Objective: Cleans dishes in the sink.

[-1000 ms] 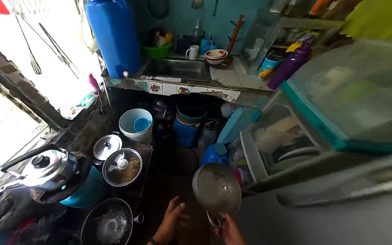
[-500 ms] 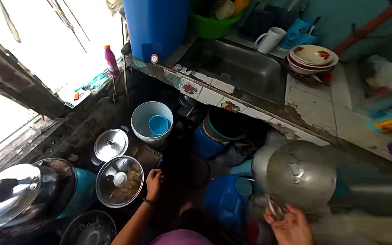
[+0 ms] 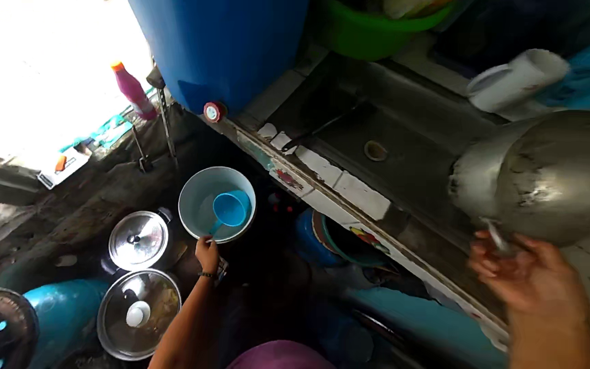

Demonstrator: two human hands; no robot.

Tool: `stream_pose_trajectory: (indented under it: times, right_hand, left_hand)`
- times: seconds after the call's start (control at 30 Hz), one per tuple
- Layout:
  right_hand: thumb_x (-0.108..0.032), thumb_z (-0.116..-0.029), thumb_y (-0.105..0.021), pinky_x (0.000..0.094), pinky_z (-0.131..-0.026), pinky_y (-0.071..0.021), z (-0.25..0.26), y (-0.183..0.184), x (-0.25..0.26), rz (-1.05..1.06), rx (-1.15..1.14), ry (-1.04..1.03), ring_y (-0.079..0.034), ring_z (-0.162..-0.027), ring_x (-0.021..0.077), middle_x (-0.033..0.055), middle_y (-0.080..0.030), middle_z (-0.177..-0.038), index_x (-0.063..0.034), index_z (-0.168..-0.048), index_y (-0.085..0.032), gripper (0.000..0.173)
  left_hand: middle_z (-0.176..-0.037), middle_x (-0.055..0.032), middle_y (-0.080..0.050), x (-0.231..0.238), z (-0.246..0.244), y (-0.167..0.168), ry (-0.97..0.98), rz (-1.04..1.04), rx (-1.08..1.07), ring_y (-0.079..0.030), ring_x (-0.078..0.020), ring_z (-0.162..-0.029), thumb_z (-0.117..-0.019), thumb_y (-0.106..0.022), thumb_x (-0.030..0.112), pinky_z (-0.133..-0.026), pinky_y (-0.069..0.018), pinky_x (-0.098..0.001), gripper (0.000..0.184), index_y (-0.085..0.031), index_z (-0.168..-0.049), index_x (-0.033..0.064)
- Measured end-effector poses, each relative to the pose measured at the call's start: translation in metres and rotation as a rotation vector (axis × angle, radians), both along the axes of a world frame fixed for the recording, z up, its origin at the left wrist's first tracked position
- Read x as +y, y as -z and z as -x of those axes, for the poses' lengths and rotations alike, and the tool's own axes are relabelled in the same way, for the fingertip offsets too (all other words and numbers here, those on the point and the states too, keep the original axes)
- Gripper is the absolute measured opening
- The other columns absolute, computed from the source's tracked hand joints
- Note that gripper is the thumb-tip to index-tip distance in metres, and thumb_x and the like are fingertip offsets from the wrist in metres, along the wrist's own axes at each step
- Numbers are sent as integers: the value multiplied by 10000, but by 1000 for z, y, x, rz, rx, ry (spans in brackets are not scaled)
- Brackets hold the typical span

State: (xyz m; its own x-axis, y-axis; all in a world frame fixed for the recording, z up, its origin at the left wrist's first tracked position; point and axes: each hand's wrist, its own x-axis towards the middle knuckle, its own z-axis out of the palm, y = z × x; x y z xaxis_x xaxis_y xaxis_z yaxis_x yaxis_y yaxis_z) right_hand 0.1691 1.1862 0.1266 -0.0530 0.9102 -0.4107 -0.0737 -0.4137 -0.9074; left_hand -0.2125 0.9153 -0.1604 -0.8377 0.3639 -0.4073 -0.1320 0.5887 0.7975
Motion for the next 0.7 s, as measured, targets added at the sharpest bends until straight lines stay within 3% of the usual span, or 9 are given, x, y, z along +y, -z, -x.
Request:
stream_pose_trajectory:
  times: [0.1,0.2,0.33,0.47,0.53,0.6,0.7]
  right_hand:
    - [-352,-1110,-118,122,-439,-427,0,10,50,74,-63,-42,-553,-501,-5,-69,-663,-725,-150,-984,-568,509]
    - [-357,-1103,-66,123,-439,-431,5,23,63,81,-120,-49,-569,-496,-12,-83,-684,-694,-169,-948,-582,570]
    - [-360,-1096,-38,121,-444,-433,12,33,61,63,-161,4,-576,-507,-21,-89,-697,-706,-183,-964,-588,592]
    - [-329,-1084,-4,125,-480,-477,12,33,51,9,-111,41,-636,-560,-2,-60,-747,-762,-177,-963,-636,662]
    - [-302,-1087,-2,120,-462,-468,17,35,45,-32,-111,91,-639,-552,1,-50,-752,-771,-177,-950,-618,643]
    - [-281,-1080,-3,111,-439,-447,23,36,44,-54,-129,118,-633,-537,-5,-51,-751,-754,-184,-935,-609,630]
    - [-299,-1092,-28,110,-425,-440,30,32,45,-22,-148,198,-622,-523,-1,-48,-733,-737,-180,-937,-579,585]
  left_hand:
    - [-1404,-339,-518,36,44,18,201,156,-37,-512,-444,-1323,-985,-569,51,-1126,-403,-533,383,-574,-1335,-105]
    - [-1502,-353,-420,64,74,48,339,389,-121,-408,-487,-1411,-967,-660,157,-1174,-335,-567,513,-537,-1395,-98]
    - [-1611,-348,-241,83,99,89,415,664,-147,-313,-523,-1460,-917,-732,230,-1161,-348,-601,726,-424,-1505,-62]
    - [-1597,-395,-203,95,107,126,391,730,-238,-306,-551,-1447,-860,-824,294,-1171,-331,-588,938,-308,-1595,26]
    - [-1591,-395,-222,96,107,135,416,743,-298,-298,-548,-1453,-851,-839,365,-1177,-306,-601,919,-370,-1576,50]
    - [-1562,-374,-312,93,105,145,432,750,-324,-322,-525,-1449,-826,-854,406,-1175,-305,-615,828,-510,-1486,43]
    - [-1532,-346,-393,90,110,145,518,769,-287,-355,-506,-1441,-869,-808,444,-1168,-311,-622,712,-597,-1395,13]
